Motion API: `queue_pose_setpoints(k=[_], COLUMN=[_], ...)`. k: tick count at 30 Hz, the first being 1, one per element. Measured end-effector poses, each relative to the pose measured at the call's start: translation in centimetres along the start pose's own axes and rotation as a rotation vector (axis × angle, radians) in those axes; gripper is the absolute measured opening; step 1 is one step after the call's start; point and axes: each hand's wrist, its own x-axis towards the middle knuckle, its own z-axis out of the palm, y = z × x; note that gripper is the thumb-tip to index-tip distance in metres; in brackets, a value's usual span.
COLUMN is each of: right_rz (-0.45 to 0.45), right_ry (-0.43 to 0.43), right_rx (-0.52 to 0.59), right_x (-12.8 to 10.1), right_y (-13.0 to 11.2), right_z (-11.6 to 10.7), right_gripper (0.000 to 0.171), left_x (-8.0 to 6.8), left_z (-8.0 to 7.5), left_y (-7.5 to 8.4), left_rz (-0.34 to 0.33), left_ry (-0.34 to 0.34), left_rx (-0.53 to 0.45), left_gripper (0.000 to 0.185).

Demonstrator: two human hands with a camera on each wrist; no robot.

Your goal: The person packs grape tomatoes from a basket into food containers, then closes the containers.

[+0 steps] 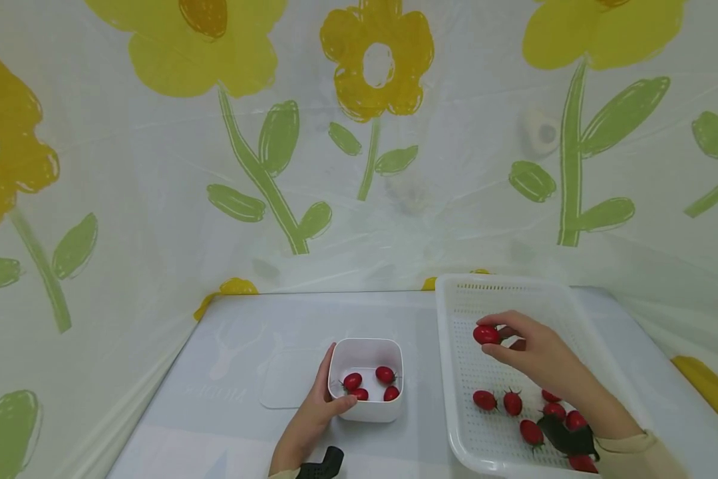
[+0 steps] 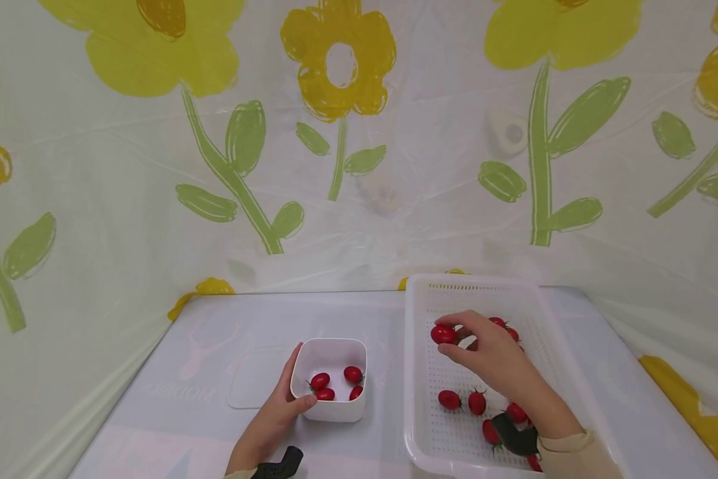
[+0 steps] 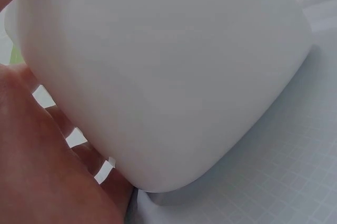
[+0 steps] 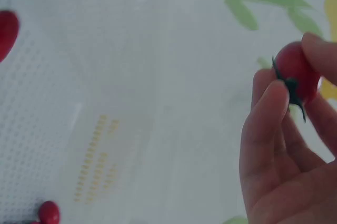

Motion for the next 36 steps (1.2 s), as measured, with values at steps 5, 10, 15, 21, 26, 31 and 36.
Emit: queue_pose_setpoints(k=[5,10,15,21,26,31,36], right_rz=[-0.136,-0.136,-0.082,-0.002,0.08,0.173,0.229], right_ry=[0.104,0.133,0.14,0.144,0.196,0.242,0.257], right_rx=[-0.089,-0.094,0.006,0.246,0.335,0.405,0.473], right_x=[-0.7,-1.3,-1.5,-1.3,-0.8,-0.2,0.1], right_y=[-2.3,-4.4,-5.9,-7.1,-7.6,-7.8,-8.1], right_z=[1.4,3.1,4.5,6.3,7.8,9.0,10.3], right_gripper=[0.035,0.037,0.035,0.033,0.034,0.035,0.036], left_x=[0.1,0.1,0.2,0.2,0.1,0.1,0.2], left_z=[0.0,0.1,0.1,0.0,0.0,-0.1,0.0], left_y=[0.0,0.0,0.1,0.1,-0.1,0.1,0.0], left_rz=[-0.012,-0.01,-0.017,-0.017,-0.008,-0.008,-0.023], left_ry=[-0.004,-0.007,0.002,-0.005,-0.009,-0.004,0.008], left_rx=[-0.003,-0.001,0.003,-0.015,-0.007,-0.006,0.01], left_gripper=[0.081,0.081,0.08,0.08,0.081,0.081,0.081])
